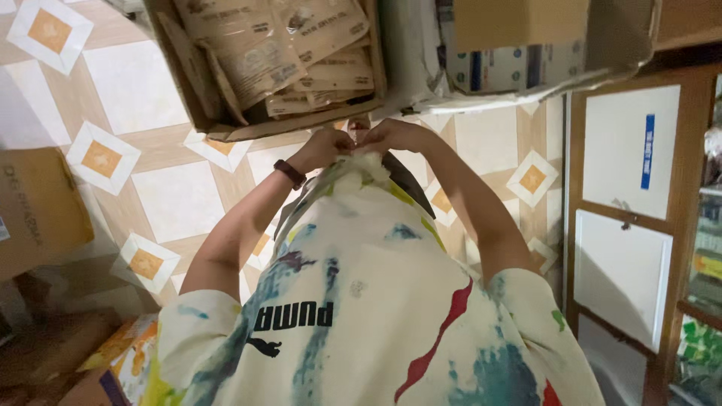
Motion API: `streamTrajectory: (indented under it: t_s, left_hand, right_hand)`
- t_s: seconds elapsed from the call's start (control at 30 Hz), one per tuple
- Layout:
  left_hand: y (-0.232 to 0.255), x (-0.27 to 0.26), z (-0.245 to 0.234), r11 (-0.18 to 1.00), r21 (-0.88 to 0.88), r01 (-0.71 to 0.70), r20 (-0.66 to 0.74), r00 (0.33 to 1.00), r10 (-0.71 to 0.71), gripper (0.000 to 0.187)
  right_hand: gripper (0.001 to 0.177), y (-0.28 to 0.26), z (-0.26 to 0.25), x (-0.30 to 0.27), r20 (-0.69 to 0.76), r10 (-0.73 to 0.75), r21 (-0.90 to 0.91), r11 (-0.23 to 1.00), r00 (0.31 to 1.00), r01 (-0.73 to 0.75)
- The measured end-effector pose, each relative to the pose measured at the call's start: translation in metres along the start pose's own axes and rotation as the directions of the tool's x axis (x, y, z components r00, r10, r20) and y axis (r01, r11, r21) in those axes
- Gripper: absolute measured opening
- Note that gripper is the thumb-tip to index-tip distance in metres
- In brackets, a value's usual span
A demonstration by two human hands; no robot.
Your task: The person packs individually wrapped face masks into a cardboard box. They repeatedly pick up mask packages from a larger container and place them into the smaller box, arranging them in layers. The person also places a small white box labeled 'Thank you!' into the box before continuing to add more masks.
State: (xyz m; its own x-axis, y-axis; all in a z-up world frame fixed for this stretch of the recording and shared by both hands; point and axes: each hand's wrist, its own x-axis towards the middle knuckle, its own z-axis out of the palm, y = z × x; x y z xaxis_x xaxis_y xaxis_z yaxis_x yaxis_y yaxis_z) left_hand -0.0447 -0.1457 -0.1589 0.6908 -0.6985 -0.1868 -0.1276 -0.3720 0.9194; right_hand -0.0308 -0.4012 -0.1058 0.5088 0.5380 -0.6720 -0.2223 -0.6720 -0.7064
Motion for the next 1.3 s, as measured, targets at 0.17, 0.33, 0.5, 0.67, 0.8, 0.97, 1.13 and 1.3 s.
streamTrajectory:
  t_s: [0.17,0.33,0.5,0.67,0.8,0.97,1.13,1.3]
  left_hand:
    - [0.014,-0.039,-0.048,0.839,-0.471,0.272,0.155,0.962,-0.225,0.032]
    - [0.053,-0.062,-0.084,0.898,-0.359,0.256,0.177,0.963,-0.204,0.04]
    - [0.053,-0.028,-0.113,0.962,-0.264,0.075,-0.233,0.963,-0.139,0.038]
    - [0.012,0.095,-0.147,0.944,-0.245,0.223,-0.718,0.613,-0.331,0.045]
    - [-0.034,0.166,-0.17,0.865,-0.308,0.397,-0.798,0.388,-0.462,0.066]
    - [-0.054,0.184,-0.154,0.73,-0.214,0.649,-0.897,0.165,-0.41,0.065]
    - [-0.053,0.162,-0.173,0.569,-0.113,0.815,-0.926,0.122,-0.358,0.078]
    - [-0.065,0.146,-0.192,0.674,-0.198,0.712,-0.874,0.183,-0.449,0.095]
  right_hand:
    - [0.047,-0.036,-0.013,0.008,0.212,-0.039,-0.191,0.978,0.976,0.081]
    - [0.038,-0.089,-0.035,-0.01,0.228,-0.363,-0.487,0.76,0.903,0.429]
    - [0.059,-0.157,-0.092,-0.061,0.13,-0.343,-0.459,0.811,0.93,0.363]
    - [0.054,-0.19,-0.134,-0.087,-0.011,-0.339,-0.437,0.848,0.941,0.3]
    - [0.046,-0.172,-0.137,-0.082,-0.024,-0.466,-0.358,0.83,0.885,0.427]
    - [0.043,-0.147,-0.132,-0.059,0.032,-0.521,-0.384,0.781,0.853,0.492]
    - [0.043,-0.153,-0.124,-0.042,0.084,-0.476,-0.329,0.816,0.875,0.475]
    - [0.043,-0.172,-0.104,-0.037,0.002,-0.317,-0.338,0.893,0.949,0.299]
